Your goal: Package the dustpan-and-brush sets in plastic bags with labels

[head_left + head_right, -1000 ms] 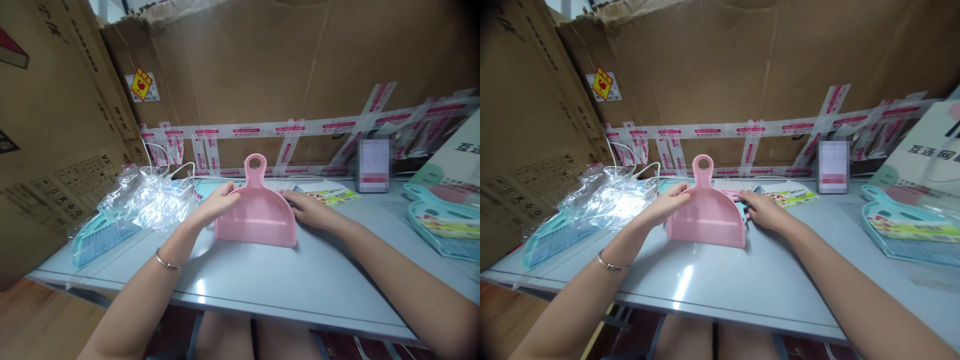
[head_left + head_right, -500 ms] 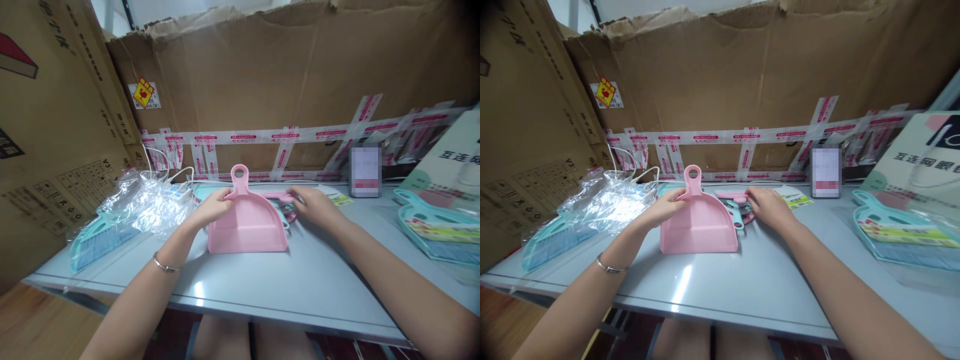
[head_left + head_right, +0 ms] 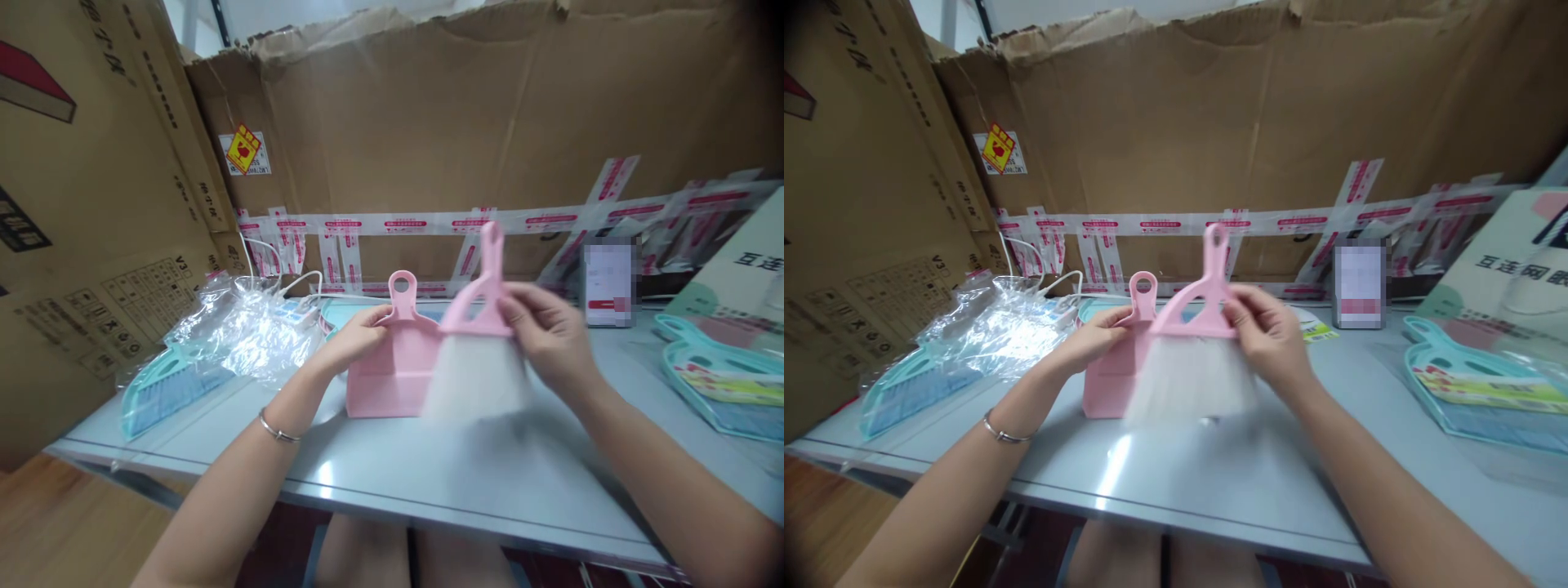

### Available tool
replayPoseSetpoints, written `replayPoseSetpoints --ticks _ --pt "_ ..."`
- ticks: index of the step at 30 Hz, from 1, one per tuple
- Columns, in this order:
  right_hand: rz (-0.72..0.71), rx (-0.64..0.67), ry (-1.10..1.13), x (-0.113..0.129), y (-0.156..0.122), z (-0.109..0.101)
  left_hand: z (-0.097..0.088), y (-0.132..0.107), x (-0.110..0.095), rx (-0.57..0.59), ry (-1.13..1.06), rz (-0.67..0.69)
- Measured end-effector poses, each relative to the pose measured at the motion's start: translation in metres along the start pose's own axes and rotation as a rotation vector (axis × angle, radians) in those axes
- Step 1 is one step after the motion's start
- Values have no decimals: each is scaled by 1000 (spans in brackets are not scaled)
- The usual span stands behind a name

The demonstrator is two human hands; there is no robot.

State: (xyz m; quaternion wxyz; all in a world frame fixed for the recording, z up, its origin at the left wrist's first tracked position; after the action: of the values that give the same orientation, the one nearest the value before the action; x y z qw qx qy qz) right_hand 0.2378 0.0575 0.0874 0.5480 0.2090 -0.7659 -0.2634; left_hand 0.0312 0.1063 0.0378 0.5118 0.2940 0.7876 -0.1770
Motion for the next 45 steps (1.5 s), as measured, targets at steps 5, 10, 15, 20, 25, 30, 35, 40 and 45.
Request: replayPoseSetpoints --ticks 5,10,15,20,25,30,35,40,45 --pt "-8 261 -278 16 -22 69 -2 1 -3 -53 -72 14" --pt "-95 242 -403 21 -24 79 6 -1 -14 -49 -49 29" --pt "-215 210 -522 35 -22 81 19 -3 -24 47 3 72" --pt "-279 171 -604 43 -23 83 19 -1 -24 48 16 109" --pt "-305 60 -616 38 -28 77 14 0 -20 0 17 113" --pt "-47 75 -346 1 -21 64 8 -1 -19 -52 9 101" --pt "278 447 9 -30 -24 91 7 -2 -19 -60 29 79" --pt "211 442 -43 -16 -24 93 10 -2 -16 -24 42 47" --pt "192 432 -75 -11 -25 94 9 -3 -20 -33 68 53"
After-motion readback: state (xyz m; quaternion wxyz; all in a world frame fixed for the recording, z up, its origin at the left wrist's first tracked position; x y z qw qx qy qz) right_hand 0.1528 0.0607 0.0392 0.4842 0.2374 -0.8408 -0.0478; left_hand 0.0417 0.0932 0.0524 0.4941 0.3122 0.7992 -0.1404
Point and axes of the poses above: each hand's wrist, its own y-axis towards the middle knuckle, its own z-axis out of the palm, x = y × z, the point moved 10 cm from there along y, towards the middle knuckle, and after that the axes turned 12 degrees about x, right-handed, at the moved point
